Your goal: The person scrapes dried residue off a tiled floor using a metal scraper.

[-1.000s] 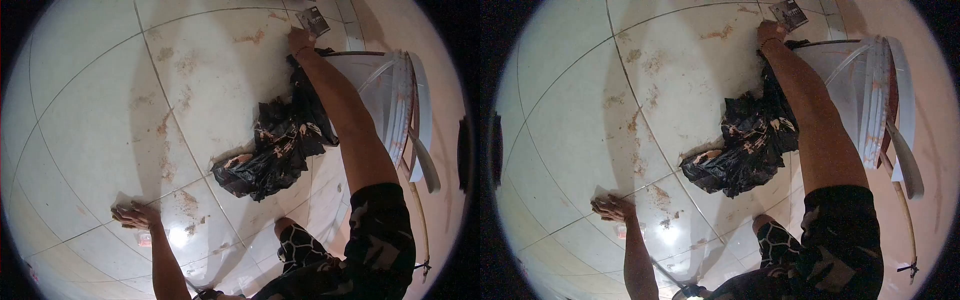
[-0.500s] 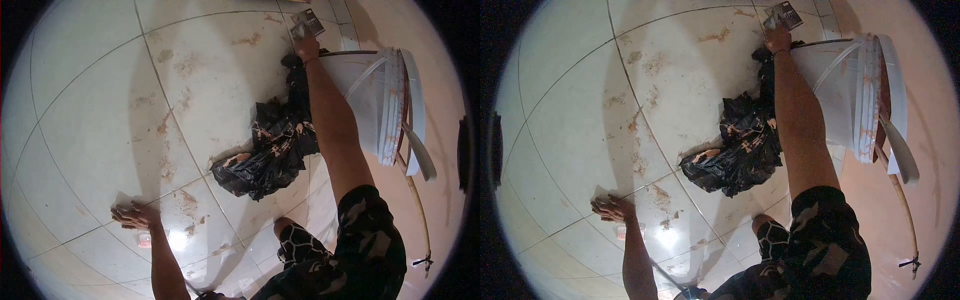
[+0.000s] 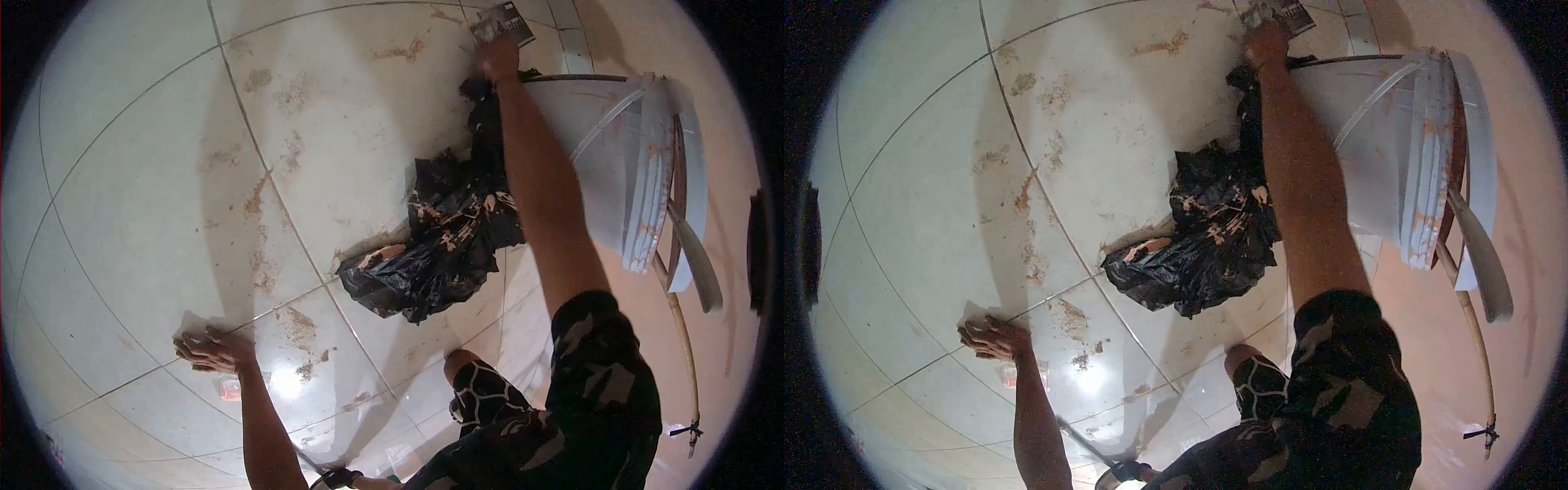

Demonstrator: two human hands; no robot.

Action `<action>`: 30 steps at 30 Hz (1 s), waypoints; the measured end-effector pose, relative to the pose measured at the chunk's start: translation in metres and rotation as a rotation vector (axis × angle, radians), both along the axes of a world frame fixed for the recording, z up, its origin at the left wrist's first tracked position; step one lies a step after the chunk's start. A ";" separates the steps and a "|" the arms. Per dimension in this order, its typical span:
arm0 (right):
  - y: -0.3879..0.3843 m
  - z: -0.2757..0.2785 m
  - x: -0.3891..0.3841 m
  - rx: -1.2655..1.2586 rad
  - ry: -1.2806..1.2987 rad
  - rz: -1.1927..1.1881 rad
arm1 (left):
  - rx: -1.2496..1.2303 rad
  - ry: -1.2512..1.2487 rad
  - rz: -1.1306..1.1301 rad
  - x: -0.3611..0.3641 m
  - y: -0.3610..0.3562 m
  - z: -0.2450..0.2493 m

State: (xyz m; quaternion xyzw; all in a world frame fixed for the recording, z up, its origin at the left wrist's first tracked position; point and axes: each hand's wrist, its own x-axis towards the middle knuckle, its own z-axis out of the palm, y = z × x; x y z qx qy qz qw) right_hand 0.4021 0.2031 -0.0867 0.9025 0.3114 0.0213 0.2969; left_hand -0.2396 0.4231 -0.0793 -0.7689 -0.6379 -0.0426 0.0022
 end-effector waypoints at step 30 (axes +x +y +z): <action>0.017 -0.024 -0.026 0.658 0.022 -0.310 | 0.036 0.015 -0.027 -0.012 0.006 -0.012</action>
